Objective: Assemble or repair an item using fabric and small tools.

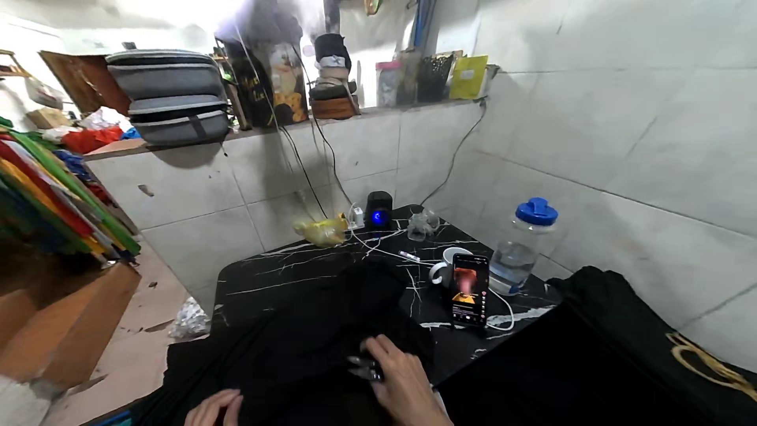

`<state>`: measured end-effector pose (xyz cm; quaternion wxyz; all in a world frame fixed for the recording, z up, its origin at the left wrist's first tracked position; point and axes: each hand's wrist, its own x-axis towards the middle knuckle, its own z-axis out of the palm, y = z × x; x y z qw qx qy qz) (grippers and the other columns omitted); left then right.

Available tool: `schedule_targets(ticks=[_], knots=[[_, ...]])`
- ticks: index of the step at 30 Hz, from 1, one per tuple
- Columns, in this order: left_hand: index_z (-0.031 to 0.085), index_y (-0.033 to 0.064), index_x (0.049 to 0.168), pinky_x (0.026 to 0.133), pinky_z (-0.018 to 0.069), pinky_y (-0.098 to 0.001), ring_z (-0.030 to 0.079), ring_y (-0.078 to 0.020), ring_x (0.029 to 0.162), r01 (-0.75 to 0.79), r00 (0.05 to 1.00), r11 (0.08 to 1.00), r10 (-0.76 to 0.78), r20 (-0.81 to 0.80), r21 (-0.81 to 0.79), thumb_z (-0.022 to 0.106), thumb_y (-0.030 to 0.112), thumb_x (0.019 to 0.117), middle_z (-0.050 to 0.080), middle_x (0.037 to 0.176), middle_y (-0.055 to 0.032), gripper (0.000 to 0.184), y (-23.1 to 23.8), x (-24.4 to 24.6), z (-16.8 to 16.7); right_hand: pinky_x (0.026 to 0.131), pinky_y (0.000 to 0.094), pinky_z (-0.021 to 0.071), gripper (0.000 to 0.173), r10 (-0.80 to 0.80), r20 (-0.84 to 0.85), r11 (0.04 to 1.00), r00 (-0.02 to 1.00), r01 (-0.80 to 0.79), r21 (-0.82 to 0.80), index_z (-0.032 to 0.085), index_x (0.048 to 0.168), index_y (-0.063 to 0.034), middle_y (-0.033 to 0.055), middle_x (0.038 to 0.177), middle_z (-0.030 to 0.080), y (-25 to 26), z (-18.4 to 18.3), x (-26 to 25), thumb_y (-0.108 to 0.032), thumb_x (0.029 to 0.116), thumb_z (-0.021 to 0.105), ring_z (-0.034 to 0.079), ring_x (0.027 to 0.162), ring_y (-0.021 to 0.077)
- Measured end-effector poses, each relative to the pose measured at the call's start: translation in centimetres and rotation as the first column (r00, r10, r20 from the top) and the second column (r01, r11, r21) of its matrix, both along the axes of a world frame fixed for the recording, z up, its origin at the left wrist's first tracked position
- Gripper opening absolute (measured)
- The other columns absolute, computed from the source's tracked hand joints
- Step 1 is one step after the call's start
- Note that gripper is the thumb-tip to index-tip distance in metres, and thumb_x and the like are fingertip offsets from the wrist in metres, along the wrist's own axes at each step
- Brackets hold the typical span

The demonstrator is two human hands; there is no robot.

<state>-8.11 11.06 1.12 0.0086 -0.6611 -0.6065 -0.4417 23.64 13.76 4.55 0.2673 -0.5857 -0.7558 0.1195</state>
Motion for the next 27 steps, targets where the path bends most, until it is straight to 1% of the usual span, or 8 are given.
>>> schedule_targets(ticks=[4,8,10,13,17,22,25,27], knots=[[0.075,-0.0009,0.102,0.093,0.0484,-0.0596,0.068,-0.0399,0.101,-0.082,0.997,0.989,0.081,-0.008,-0.127,0.062,0.022,0.1012,0.074,0.103,-0.0182,0.026,3.1,0.0,-1.1,0.067,0.0505,0.0591,0.04,-0.193,0.019,0.981,0.981,0.193,0.021,0.067,0.126,-0.0097,0.0154,0.114,0.07,4.1,-2.3,-0.6,-0.009,0.0861,0.071,0.072,0.078,0.0325],[0.077,0.0036,0.102,0.089,0.0467,-0.0607,0.068,-0.0382,0.098,-0.167,0.984,0.979,0.159,-0.078,-0.12,0.062,0.027,0.1007,0.075,0.1,-0.0147,0.028,3.7,0.1,-2.7,0.045,0.0404,0.0567,0.032,-0.191,0.004,0.911,0.982,0.176,0.372,0.073,0.1,-0.0069,0.0152,0.096,0.068,3.1,-3.2,-2.9,-0.002,0.0692,0.08,0.065,0.052,0.024],[0.077,0.0038,0.102,0.089,0.0466,-0.0594,0.068,-0.0364,0.096,-0.159,0.987,0.981,0.153,-0.056,-0.111,0.064,0.027,0.1001,0.075,0.1,-0.0143,0.027,3.6,0.2,-3.0,0.056,0.0463,0.0592,0.032,-0.107,0.037,0.974,0.994,0.098,0.204,0.072,0.111,-0.0077,0.0125,0.092,0.073,2.9,-3.8,-3.0,-0.006,0.079,0.075,0.072,0.065,0.0282],[0.073,0.0034,0.111,0.088,0.0474,-0.058,0.067,-0.0351,0.097,-0.13,0.991,0.987,0.126,-0.047,-0.097,0.067,0.026,0.0981,0.073,0.103,-0.0144,0.027,3.4,0.1,-2.4,0.08,0.0527,0.0585,0.037,-0.073,0.032,0.985,0.997,0.077,-0.152,0.065,0.13,-0.0105,0.0145,0.11,0.074,4.2,-4.6,-2.2,-0.012,0.0933,0.063,0.074,0.093,0.034],[0.075,0.006,0.107,0.098,0.0461,-0.0556,0.064,-0.0391,0.112,-0.111,0.977,0.992,0.12,-0.175,0.057,0.053,0.007,0.0985,0.073,0.112,-0.0147,0.024,1.9,2.5,0.1,0.07,0.0514,0.0599,0.05,-0.035,0.002,0.996,0.999,0.035,-0.079,0.064,0.138,-0.0117,0.0188,0.115,0.069,3.1,-4.5,-1.7,-0.01,0.0882,0.068,0.073,0.082,0.0346],[0.076,0.0052,0.109,0.105,0.0508,-0.0427,0.066,-0.0282,0.118,0.304,0.949,0.952,-0.306,-0.081,-0.028,0.053,0.01,0.1019,0.073,0.116,-0.0128,0.024,1.4,7.0,-0.7,0.073,0.0515,0.0597,0.058,-0.008,0.024,0.98,1.0,0.012,-0.198,0.054,0.15,-0.016,0.0206,0.13,0.062,1.7,-4.1,-1.4,-0.015,0.0925,0.066,0.072,0.082,0.0348],[0.073,0.0089,0.121,0.114,0.042,-0.0513,0.055,-0.0333,0.135,0.375,0.916,0.917,-0.389,-0.096,-0.135,0.054,0.019,0.1046,0.068,0.133,-0.0113,0.027,3.1,7.0,-2.8,0.062,0.0483,0.0603,0.043,0.012,-0.059,0.999,0.998,-0.014,-0.03,0.066,0.133,-0.0108,0.0188,0.119,0.067,0.9,-4.4,-1.5,-0.013,0.0898,0.069,0.072,0.072,0.0309],[0.071,0.0101,0.125,0.115,0.039,-0.0538,0.051,-0.0351,0.14,0.376,0.911,0.914,-0.395,-0.119,-0.154,0.051,0.02,0.1055,0.065,0.138,-0.0121,0.03,4.4,6.4,-3.8,0.065,0.0486,0.0605,0.045,0.033,-0.086,0.996,0.996,-0.04,-0.075,0.067,0.133,-0.0136,0.0179,0.117,0.067,1.1,-5.1,-1.4,-0.014,0.0883,0.07,0.072,0.077,0.0309]])
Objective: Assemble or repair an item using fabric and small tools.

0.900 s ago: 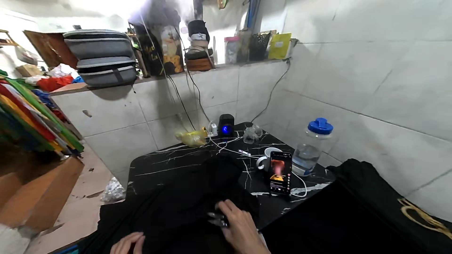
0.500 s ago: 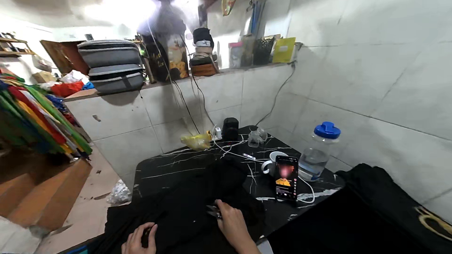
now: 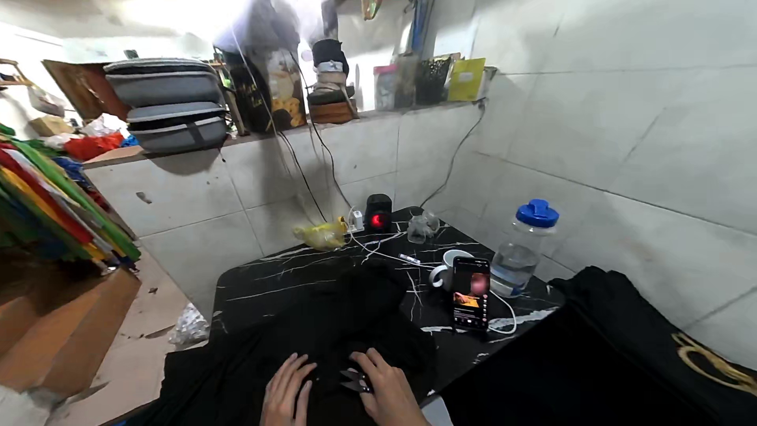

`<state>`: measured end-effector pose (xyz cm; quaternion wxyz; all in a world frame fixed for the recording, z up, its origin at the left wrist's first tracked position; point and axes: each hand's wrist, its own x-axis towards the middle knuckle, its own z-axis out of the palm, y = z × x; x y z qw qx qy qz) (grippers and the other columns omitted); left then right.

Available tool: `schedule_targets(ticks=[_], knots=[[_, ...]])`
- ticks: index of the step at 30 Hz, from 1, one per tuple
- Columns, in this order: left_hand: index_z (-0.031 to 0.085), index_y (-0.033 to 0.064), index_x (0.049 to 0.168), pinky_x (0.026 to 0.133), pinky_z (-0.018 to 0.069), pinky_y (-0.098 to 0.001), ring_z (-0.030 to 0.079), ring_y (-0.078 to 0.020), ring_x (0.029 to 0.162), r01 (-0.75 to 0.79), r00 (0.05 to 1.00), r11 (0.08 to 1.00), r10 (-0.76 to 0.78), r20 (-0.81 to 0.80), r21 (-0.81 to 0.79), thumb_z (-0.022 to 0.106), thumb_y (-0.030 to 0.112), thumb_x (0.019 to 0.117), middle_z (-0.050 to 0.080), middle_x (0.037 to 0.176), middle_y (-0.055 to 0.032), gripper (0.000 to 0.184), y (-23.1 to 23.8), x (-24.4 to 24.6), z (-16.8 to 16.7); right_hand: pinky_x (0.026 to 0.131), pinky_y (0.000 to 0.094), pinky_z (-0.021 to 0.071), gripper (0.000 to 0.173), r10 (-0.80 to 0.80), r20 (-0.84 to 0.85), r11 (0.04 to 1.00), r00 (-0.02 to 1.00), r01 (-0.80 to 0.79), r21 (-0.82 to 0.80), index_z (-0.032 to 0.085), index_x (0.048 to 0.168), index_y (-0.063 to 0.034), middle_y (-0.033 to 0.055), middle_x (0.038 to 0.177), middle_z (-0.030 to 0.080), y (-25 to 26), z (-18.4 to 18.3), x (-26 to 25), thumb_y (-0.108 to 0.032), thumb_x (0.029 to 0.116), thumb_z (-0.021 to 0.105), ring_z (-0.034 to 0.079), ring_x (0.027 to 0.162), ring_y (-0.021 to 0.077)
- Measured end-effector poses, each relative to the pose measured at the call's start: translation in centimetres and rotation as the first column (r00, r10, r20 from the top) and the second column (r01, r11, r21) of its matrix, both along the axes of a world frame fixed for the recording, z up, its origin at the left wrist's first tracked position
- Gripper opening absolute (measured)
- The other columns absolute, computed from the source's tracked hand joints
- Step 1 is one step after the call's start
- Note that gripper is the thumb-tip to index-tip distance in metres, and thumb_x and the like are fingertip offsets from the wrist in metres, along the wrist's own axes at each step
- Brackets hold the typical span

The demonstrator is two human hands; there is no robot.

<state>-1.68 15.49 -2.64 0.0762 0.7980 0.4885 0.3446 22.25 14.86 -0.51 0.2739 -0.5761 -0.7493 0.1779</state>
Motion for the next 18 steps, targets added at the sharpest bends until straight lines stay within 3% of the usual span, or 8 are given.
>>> schedule_targets(ticks=[3,5,6,8,11,15,17,18], knots=[[0.071,0.0128,0.128,0.114,0.0396,-0.0541,0.05,-0.034,0.14,-0.002,0.999,1.0,0.003,-0.035,0.027,0.048,0.023,0.1064,0.064,0.14,-0.0094,0.032,1.1,-0.7,-0.8,0.078,0.0498,0.0593,0.052,0.024,0.035,0.976,0.999,-0.016,-0.217,0.061,0.143,-0.0192,0.0175,0.127,0.063,0.5,-0.2,0.2,-0.043,0.0969,0.066,0.071,0.088,0.0311],[0.07,0.017,0.129,0.112,0.0401,-0.0547,0.049,-0.0337,0.14,-0.006,0.999,0.999,0.008,-0.052,0.035,0.047,0.025,0.107,0.064,0.14,-0.008,0.033,1.2,-0.7,-0.8,0.074,0.0491,0.0592,0.074,0.016,0.067,0.975,0.998,0.0,-0.224,0.062,0.143,-0.021,0.0164,0.126,0.063,0.3,0.2,-0.1,-0.072,0.0892,0.061,0.07,0.083,0.0289],[0.07,0.0211,0.132,0.112,0.0397,-0.0561,0.048,-0.0344,0.141,-0.007,0.997,1.0,0.009,-0.073,0.028,0.047,0.027,0.1071,0.062,0.142,-0.0076,0.034,1.0,-0.6,-0.7,0.073,0.0493,0.0588,0.082,0.023,0.094,0.967,0.995,0.002,-0.254,0.06,0.145,-0.0224,0.0163,0.13,0.062,0.1,0.7,-0.3,-0.078,0.084,0.062,0.07,0.083,0.0289],[0.065,0.0355,0.138,0.111,0.0365,-0.0617,0.042,-0.0384,0.145,-0.006,0.987,1.0,0.004,-0.161,-0.008,0.047,0.032,0.1069,0.056,0.15,-0.0073,0.036,0.7,-0.3,-0.3,0.074,0.0498,0.0585,0.087,0.044,0.129,0.946,0.991,0.0,-0.325,0.054,0.15,-0.0227,0.017,0.138,0.057,-0.4,1.8,-0.8,-0.074,0.0818,0.068,0.07,0.083,0.03],[0.047,0.053,0.15,0.114,0.0267,-0.069,0.026,-0.0461,0.152,-0.016,0.939,0.994,-0.022,-0.342,-0.11,0.041,0.045,0.108,0.037,0.165,-0.0072,0.043,0.3,0.3,0.8,0.077,0.0527,0.0588,0.071,0.031,0.087,0.924,0.996,0.004,-0.383,0.053,0.15,-0.0197,0.0179,0.14,0.056,-1.3,2.9,-1.3,-0.047,0.0879,0.074,0.07,0.087,0.0332],[0.043,0.0516,0.152,0.115,0.0259,-0.068,0.023,-0.0455,0.153,-0.053,0.924,0.994,0.012,-0.382,-0.099,0.036,0.05,0.108,0.034,0.167,-0.0033,0.045,0.5,0.4,0.6,0.076,0.0549,0.0581,0.047,-0.006,0.157,0.9,0.988,0.074,-0.429,0.063,0.135,-0.0147,0.0194,0.138,0.056,-2.0,4.4,-1.1,-0.016,0.0887,0.068,0.07,0.089,0.0368],[0.043,0.051,0.153,0.116,0.0254,-0.0671,0.023,-0.0449,0.154,-0.061,0.92,0.995,0.025,-0.392,-0.082,0.035,0.05,0.1082,0.033,0.167,-0.0026,0.045,0.4,0.4,0.4,0.082,0.0569,0.0578,0.047,-0.05,0.269,0.862,0.962,0.177,-0.474,0.061,0.138,-0.0081,0.0237,0.144,0.053,-2.3,5.6,-0.6,-0.016,0.0918,0.067,0.07,0.095,0.0411],[0.043,0.0504,0.153,0.117,0.0245,-0.0671,0.023,-0.0451,0.153,-0.066,0.917,0.995,0.029,-0.399,-0.079,0.035,0.05,0.1083,0.032,0.168,-0.0028,0.046,0.4,0.5,0.4,0.085,0.0574,0.0565,0.046,-0.068,0.308,0.838,0.949,0.222,-0.498,0.061,0.136,-0.0042,0.0246,0.139,0.058,-2.4,6.0,-0.3,-0.022,0.094,0.066,0.07,0.1,0.0421]])
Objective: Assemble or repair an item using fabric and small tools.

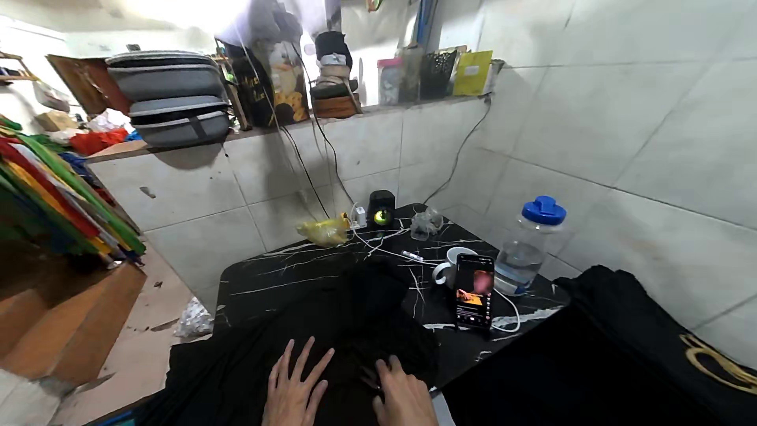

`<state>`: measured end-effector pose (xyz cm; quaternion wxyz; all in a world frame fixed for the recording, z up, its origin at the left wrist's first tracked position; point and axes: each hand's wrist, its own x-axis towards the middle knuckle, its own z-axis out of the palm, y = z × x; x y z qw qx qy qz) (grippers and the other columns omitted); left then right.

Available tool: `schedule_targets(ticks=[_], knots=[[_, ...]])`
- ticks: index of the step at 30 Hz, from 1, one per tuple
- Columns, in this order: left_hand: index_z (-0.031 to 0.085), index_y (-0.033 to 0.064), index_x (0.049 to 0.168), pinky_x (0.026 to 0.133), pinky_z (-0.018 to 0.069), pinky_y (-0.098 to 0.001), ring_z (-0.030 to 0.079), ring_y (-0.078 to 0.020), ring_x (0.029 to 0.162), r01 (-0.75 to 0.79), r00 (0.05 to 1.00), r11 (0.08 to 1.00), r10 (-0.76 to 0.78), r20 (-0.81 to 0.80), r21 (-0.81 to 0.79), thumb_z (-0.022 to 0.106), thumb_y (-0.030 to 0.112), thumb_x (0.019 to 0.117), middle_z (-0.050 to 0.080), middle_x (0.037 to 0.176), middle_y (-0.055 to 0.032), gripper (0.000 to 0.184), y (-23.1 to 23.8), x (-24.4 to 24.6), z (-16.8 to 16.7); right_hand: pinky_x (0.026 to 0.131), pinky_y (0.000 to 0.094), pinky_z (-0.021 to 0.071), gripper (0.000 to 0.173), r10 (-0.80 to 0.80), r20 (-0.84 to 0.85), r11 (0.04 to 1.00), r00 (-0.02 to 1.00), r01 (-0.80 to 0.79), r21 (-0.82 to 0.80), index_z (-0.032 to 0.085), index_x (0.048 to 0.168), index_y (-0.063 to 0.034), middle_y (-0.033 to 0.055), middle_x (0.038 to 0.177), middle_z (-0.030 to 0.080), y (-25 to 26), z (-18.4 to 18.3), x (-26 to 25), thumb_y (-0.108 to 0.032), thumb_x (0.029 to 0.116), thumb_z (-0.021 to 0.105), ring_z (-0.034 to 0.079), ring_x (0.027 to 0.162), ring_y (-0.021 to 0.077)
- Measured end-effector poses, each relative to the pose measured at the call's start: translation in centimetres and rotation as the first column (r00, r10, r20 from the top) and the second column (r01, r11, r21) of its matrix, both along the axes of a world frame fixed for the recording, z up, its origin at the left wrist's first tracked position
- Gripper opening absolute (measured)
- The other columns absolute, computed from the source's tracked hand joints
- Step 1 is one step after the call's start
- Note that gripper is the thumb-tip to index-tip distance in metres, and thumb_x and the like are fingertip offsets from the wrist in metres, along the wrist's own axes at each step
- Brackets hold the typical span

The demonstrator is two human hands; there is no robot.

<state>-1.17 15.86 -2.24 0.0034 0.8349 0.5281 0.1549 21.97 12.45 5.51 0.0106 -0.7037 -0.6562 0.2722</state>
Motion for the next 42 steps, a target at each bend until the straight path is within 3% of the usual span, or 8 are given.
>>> schedule_targets(ticks=[3,7,11,16,24,29,36,42], knots=[[0.043,0.0427,0.156,0.12,0.0173,-0.0683,0.019,-0.0471,0.154,-0.016,1.0,0.999,0.015,-0.007,-0.045,0.038,0.054,0.1064,0.029,0.169,-0.0085,0.051,-0.9,0.7,0.4,0.089,0.0588,0.0537,0.041,0.0,-0.01,0.999,1.0,0.0,-0.048,0.069,0.116,0.0012,0.0237,0.109,0.072,-0.4,0.4,1.3,-0.035,0.0982,0.063,0.069,0.105,0.0416],[0.05,0.0216,0.154,0.124,0.015,-0.0641,0.024,-0.0412,0.155,0.053,0.98,0.988,-0.024,0.196,-0.143,0.051,0.047,0.1049,0.033,0.165,-0.0178,0.055,-3.2,3.3,1.0,0.089,0.0549,0.055,0.021,0.083,-0.436,0.958,0.896,0.049,0.284,0.076,0.106,-0.0016,0.0179,0.096,0.075,-0.1,-3.9,3.5,-0.015,0.0963,0.063,0.072,0.095,0.0328],[0.048,0.0203,0.156,0.124,0.0191,-0.0607,0.028,-0.0366,0.154,0.041,0.964,0.991,-0.006,0.267,-0.125,0.048,0.041,0.1071,0.036,0.165,-0.0138,0.053,-3.8,4.3,-0.5,0.061,0.0207,0.0501,0.014,0.012,-0.888,0.898,0.459,0.386,0.211,0.075,0.102,0.0011,0.0002,0.074,0.067,0.3,-7.1,3.3,-0.008,0.0962,0.066,0.058,0.062,0.0024],[0.048,0.0204,0.156,0.126,0.0199,-0.0574,0.029,-0.0327,0.154,0.041,0.939,0.989,0.01,0.343,-0.139,0.051,0.045,0.1055,0.037,0.165,-0.0121,0.056,-3.9,3.8,-0.6,0.037,0.0176,0.032,0.014,-0.278,-0.961,0.887,-0.004,0.383,-0.258,0.064,0.112,-0.0038,-0.0053,0.052,0.046,0.1,-6.7,2.7,-0.009,0.1039,0.055,0.035,0.038,0.0009],[0.074,0.022,0.126,0.108,0.0442,-0.0545,0.056,-0.0332,0.132,0.013,0.89,0.997,-0.043,0.453,0.07,0.07,0.029,0.0964,0.065,0.137,-0.0092,0.031,-4.4,5.3,-0.3,0.038,0.0186,0.0326,0.017,-0.249,-0.968,0.911,0.041,0.348,-0.22,0.06,0.119,-0.0089,-0.0055,0.055,0.044,0.0,-7.2,2.6,-0.017,0.1061,0.053,0.034,0.039,0.0017],[0.077,0.0201,0.118,0.096,0.0509,-0.0425,0.066,-0.019,0.111,0.003,0.877,0.99,-0.07,0.476,0.14,0.073,0.05,0.0913,0.073,0.116,-0.0003,0.04,-4.2,8.2,0.2,0.038,0.0187,0.0328,0.015,-0.231,-0.969,0.912,0.082,0.365,-0.187,0.061,0.116,-0.0071,-0.0044,0.058,0.048,0.0,-7.7,2.4,-0.015,0.1057,0.053,0.036,0.04,0.0018],[0.081,0.009,0.092,0.084,0.0586,-0.0302,0.071,-0.0171,0.088,-0.046,0.799,0.984,-0.066,0.598,0.17,0.073,0.02,0.0927,0.075,0.089,-0.0043,0.013,-3.5,10.6,0.1,0.042,0.0189,0.0367,0.013,-0.181,-0.971,0.917,0.154,0.384,-0.11,0.06,0.112,-0.0041,-0.0049,0.061,0.052,-0.4,-8.1,2.1,-0.011,0.1059,0.05,0.04,0.043,0.0014],[0.077,0.0039,0.095,0.09,0.0541,-0.04,0.072,-0.023,0.089,0.41,0.746,0.907,-0.396,0.535,0.1,0.064,0.019,0.101,0.075,0.092,-0.0105,0.021,-5.0,9.1,1.3,0.049,0.0206,0.0433,0.012,-0.089,-0.965,0.891,0.246,0.453,0.033,0.064,0.105,-0.0016,-0.0065,0.062,0.053,0.0,-8.4,1.6,-0.008,0.1034,0.053,0.046,0.048,0.0012]])
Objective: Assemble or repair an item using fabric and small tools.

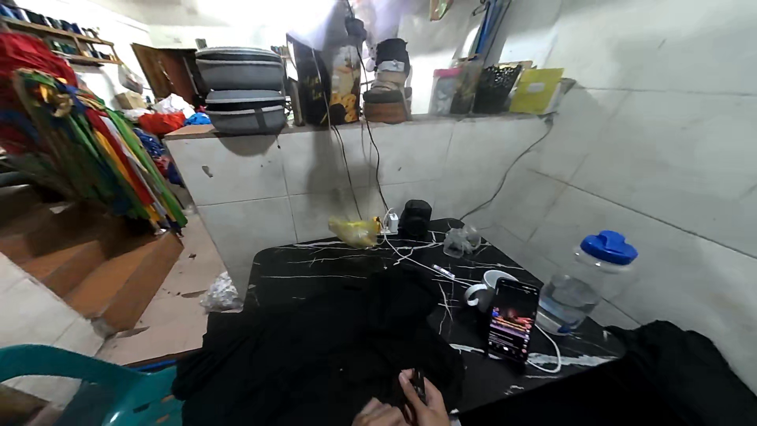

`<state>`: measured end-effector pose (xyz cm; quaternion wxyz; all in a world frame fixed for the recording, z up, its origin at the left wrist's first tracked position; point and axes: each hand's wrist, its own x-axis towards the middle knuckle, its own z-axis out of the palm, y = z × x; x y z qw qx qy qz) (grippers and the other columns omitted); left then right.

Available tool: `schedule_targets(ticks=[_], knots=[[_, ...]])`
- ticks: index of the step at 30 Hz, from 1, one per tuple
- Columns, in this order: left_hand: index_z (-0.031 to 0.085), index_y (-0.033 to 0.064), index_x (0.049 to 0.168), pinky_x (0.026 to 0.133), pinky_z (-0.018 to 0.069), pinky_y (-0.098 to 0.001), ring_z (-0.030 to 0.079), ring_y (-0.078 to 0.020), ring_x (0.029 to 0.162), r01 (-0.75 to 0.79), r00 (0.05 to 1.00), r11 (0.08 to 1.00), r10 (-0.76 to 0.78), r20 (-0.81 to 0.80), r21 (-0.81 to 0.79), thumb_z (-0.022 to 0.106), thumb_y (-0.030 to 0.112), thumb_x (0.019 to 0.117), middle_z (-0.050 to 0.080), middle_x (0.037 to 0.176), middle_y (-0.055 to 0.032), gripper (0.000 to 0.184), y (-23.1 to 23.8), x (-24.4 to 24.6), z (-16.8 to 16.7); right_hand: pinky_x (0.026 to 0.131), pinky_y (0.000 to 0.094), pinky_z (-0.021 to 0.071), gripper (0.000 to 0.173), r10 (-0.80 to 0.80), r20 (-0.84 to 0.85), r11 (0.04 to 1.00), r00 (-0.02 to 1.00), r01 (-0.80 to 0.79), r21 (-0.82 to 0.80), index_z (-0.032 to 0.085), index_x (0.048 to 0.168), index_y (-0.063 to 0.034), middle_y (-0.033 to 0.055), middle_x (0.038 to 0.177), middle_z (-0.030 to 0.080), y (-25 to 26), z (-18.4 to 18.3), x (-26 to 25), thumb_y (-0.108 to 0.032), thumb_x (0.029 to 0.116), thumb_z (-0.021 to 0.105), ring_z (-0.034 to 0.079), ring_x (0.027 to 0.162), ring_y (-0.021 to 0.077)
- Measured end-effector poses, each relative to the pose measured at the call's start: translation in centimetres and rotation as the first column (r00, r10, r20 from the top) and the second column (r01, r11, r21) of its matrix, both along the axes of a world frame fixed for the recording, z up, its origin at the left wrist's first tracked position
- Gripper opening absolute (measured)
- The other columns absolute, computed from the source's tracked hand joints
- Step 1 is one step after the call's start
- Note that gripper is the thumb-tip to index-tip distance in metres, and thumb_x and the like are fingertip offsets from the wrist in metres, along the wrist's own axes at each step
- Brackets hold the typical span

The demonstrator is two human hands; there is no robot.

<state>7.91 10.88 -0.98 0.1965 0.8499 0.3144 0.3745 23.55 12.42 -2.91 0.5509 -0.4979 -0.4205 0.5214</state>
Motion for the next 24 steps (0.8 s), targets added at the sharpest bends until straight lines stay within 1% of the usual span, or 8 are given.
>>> schedule_targets(ticks=[4,7,9,13,15,18,21,24], knots=[[0.08,0.0139,0.104,0.089,0.0591,-0.035,0.073,-0.0157,0.094,-0.279,0.96,0.96,0.279,0.011,0.014,0.069,0.017,0.0976,0.077,0.099,-0.0031,0.014,1.8,-2.9,0.9,0.048,0.0204,0.0425,0.009,-0.004,0.064,1.0,0.998,0.002,0.025,0.066,0.103,-0.0024,-0.0063,0.061,0.055,-0.1,0.4,-0.3,-0.01,0.0985,0.064,0.046,0.048,0.0009],[0.079,0.025,0.118,0.09,0.0589,-0.0406,0.067,-0.0269,0.106,-0.346,0.924,0.936,0.352,-0.149,0.062,0.074,0.007,0.0879,0.069,0.122,-0.0098,0.035,4.7,-4.8,0.8,0.057,0.0223,0.0505,0.021,-0.019,0.191,0.996,0.981,0.002,0.091,0.066,0.101,-0.0004,-0.003,0.068,0.062,-0.6,1.0,-0.6,-0.01,0.0875,0.079,0.055,0.057,0.0033],[0.081,0.023,0.103,0.094,0.0574,-0.0363,0.066,-0.0231,0.112,-0.299,0.936,0.949,0.312,-0.164,0.097,0.076,0.013,0.0888,0.068,0.125,-0.0065,0.018,6.0,-5.4,0.1,0.057,0.0274,0.05,0.025,-0.099,0.42,0.983,0.902,0.025,0.18,0.067,0.099,0.0027,0.0035,0.071,0.062,-1.1,1.3,-0.7,-0.015,0.0866,0.08,0.056,0.059,0.0091],[0.078,0.009,0.094,0.094,0.06,-0.0263,0.072,-0.0089,0.102,-0.164,0.954,0.986,0.167,0.25,-0.034,0.071,0.008,0.0941,0.076,0.106,0.001,0.007,7.5,-6.6,-0.1,0.062,0.0553,0.057,0.027,-0.197,0.78,0.967,0.594,-0.013,0.254,0.071,0.104,0.0013,0.0156,0.077,0.073,-2.1,3.3,-0.5,-0.009,0.0795,0.075,0.072,0.067,0.0332],[0.074,0.004,0.097,0.083,0.064,-0.0292,0.075,-0.0117,0.087,-0.148,0.883,0.971,0.216,0.417,-0.189,0.068,0.001,0.0936,0.078,0.095,-0.0017,0.007,7.5,-7.1,0.9,0.067,0.058,0.0573,0.032,-0.092,0.822,0.974,0.562,-0.121,0.191,0.071,0.111,-0.0024,0.0146,0.084,0.074,-1.6,4.0,-0.3,-0.022,0.0864,0.075,0.073,0.074,0.034],[0.073,0.0045,0.099,0.079,0.0639,-0.0297,0.075,-0.0139,0.084,-0.176,0.842,0.938,0.3,0.448,-0.298,0.07,0.004,0.0937,0.077,0.093,-0.0028,0.006,7.6,-7.7,1.7,0.073,0.0545,0.0582,0.052,-0.022,0.808,0.957,0.588,-0.222,0.188,0.072,0.121,-0.0052,0.0123,0.094,0.076,-0.2,4.7,-0.7,-0.05,0.0946,0.069,0.073,0.08,0.029],[0.074,0.0058,0.099,0.079,0.0626,-0.0271,0.073,-0.0109,0.087,-0.22,0.855,0.937,0.319,0.409,-0.271,0.071,0.008,0.0942,0.076,0.097,-0.0013,0.006,7.5,-7.7,1.9,0.082,0.0566,0.0586,0.051,-0.011,0.822,0.955,0.569,-0.237,0.177,0.074,0.12,-0.0036,0.0143,0.104,0.077,0.9,5.6,-1.7,-0.048,0.0969,0.066,0.075,0.091,0.032],[0.074,0.0064,0.098,0.081,0.0621,-0.026,0.072,-0.0102,0.09,-0.221,0.861,0.951,0.294,0.415,-0.215,0.072,0.009,0.094,0.075,0.1,-0.0017,0.006,7.2,-7.5,1.8,0.076,0.0572,0.0573,0.045,0.059,0.848,0.958,0.527,-0.268,0.099,0.072,0.118,-0.005,0.0141,0.093,0.075,1.9,5.9,-2.8,-0.044,0.0979,0.066,0.073,0.085,0.0335]])
